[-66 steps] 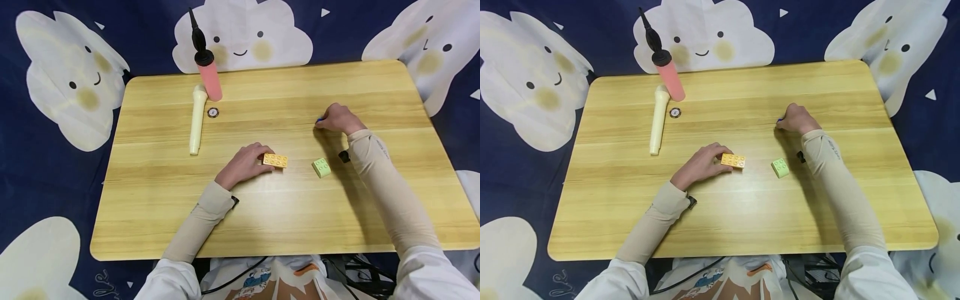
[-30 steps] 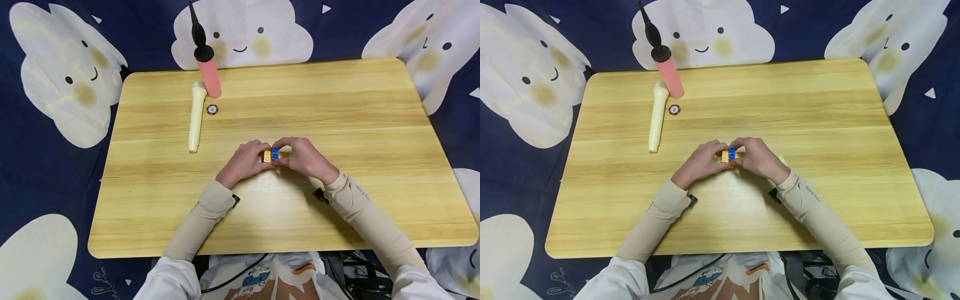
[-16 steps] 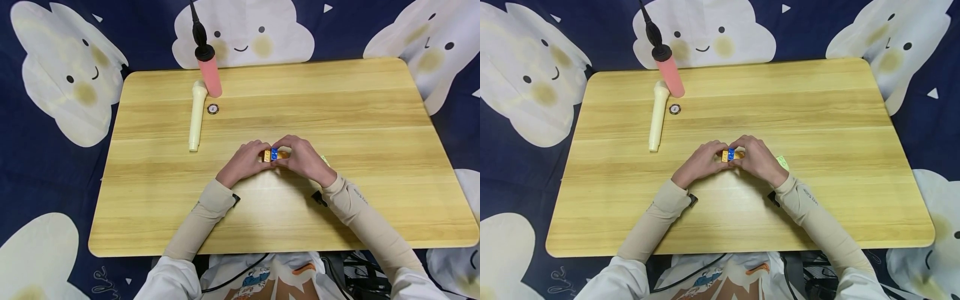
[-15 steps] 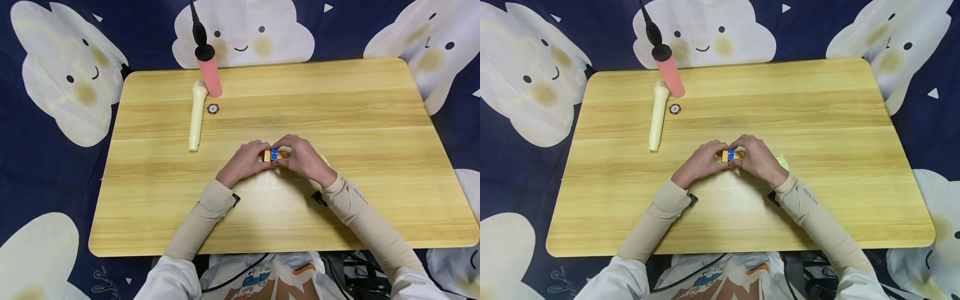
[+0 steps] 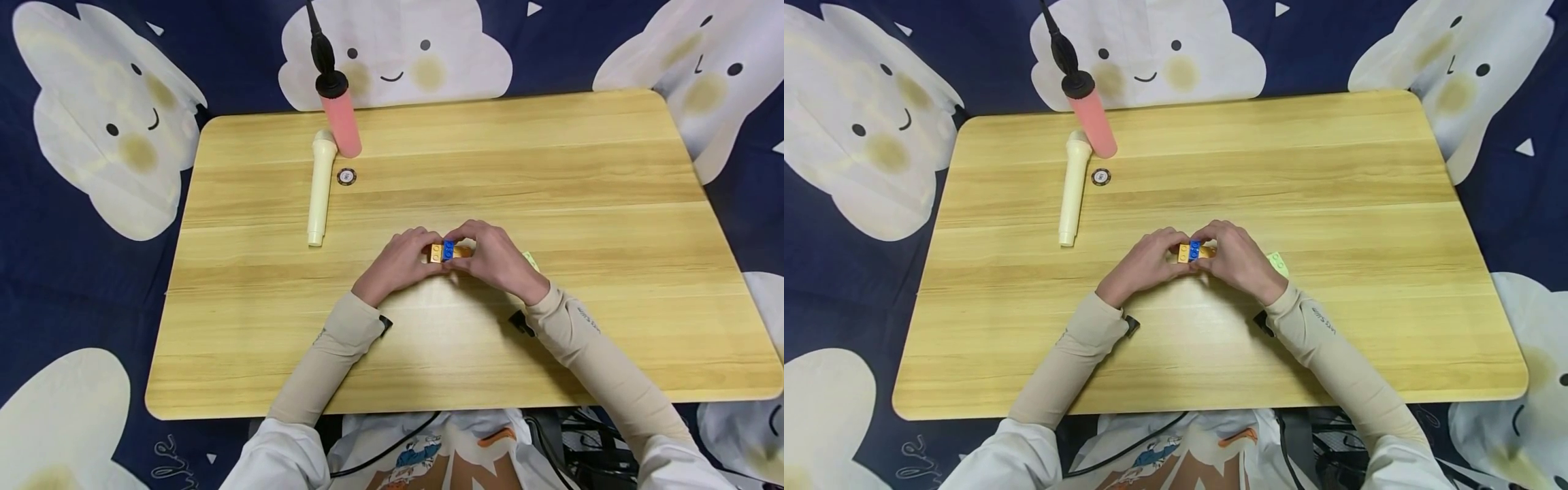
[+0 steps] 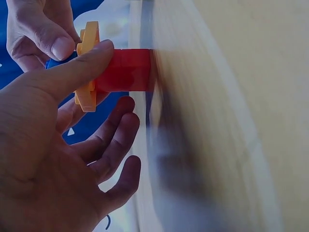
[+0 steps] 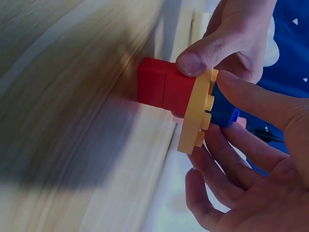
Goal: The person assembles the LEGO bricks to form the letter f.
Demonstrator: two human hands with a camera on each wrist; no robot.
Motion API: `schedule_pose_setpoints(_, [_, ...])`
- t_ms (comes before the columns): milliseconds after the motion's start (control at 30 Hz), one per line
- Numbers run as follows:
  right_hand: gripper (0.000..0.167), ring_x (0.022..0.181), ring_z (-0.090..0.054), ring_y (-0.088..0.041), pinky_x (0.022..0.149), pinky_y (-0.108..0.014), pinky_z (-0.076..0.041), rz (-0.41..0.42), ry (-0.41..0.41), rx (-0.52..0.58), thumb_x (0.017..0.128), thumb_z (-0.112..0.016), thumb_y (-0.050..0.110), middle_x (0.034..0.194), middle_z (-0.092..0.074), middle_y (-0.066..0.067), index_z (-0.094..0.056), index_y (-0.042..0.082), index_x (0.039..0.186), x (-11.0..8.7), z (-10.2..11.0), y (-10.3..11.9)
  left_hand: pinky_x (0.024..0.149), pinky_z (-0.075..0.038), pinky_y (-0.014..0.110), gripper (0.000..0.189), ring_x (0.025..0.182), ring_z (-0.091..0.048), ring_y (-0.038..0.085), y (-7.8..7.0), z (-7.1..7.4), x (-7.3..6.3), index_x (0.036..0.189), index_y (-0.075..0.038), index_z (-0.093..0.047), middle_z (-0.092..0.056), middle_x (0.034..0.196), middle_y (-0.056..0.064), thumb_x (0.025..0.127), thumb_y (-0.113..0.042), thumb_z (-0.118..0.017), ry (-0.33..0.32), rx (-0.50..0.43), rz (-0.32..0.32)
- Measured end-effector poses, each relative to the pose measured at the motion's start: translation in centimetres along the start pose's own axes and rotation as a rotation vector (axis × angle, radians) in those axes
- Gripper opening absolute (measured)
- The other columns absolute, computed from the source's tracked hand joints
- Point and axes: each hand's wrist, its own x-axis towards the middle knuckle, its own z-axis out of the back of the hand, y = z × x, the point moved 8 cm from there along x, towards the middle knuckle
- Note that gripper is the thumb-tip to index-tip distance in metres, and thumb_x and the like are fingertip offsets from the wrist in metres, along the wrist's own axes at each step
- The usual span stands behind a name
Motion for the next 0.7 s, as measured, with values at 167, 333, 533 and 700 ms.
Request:
schedule_pose_setpoints(167, [0.039,0.1,-0.065,-0.03,0.089,-0.047,-0.051,0.002,0.001,-0.005,0.076,-0.088,0.01,0.106,-0.071,-0.013,-0.073,-0.001,0.11,0.04,0.0,0.02,0.079,-0.038,0.034,0.041,0.087,-0.051,0.015,-0.02,0.02,0.06,0.118,-0.017,-0.068,-0.058,0.098,-0.002,0.087,-0.043,-0.077,-0.005,-0.001,-0.007])
schedule_pose_setpoints(333, [0.038,0.098,-0.065,-0.03,0.088,-0.047,-0.051,0.019,0.005,-0.02,0.076,-0.088,0.009,0.104,-0.071,-0.013,-0.073,-0.001,0.109,0.11,0.04,0.32,0.078,-0.038,0.034,0.04,0.086,-0.051,0.015,-0.07,0.07,0.09,0.116,-0.016,-0.068,-0.058,0.096,-0.002,0.087,-0.042,-0.078,-0.011,0.005,-0.014])
schedule_pose_setpoints(533, [0.038,0.098,-0.065,-0.03,0.088,-0.047,-0.051,0.014,0.016,-0.03,0.076,-0.088,0.009,0.103,-0.071,-0.012,-0.074,-0.001,0.109,0.24,-0.01,0.38,0.078,-0.038,0.034,0.039,0.086,-0.051,0.014,-0.18,0.16,0.07,0.115,-0.016,-0.068,-0.058,0.096,-0.002,0.086,-0.041,-0.078,-0.01,0.004,-0.016])
schedule_pose_setpoints(700, [0.037,0.099,-0.065,-0.031,0.089,-0.047,-0.051,-0.004,0.021,-0.028,0.076,-0.088,0.009,0.104,-0.071,-0.012,-0.073,-0.001,0.109,0.26,-0.02,0.37,0.079,-0.038,0.034,0.04,0.086,-0.051,0.015,-0.17,0.17,0.06,0.115,-0.016,-0.068,-0.058,0.096,-0.002,0.086,-0.042,-0.079,-0.009,0.001,-0.013])
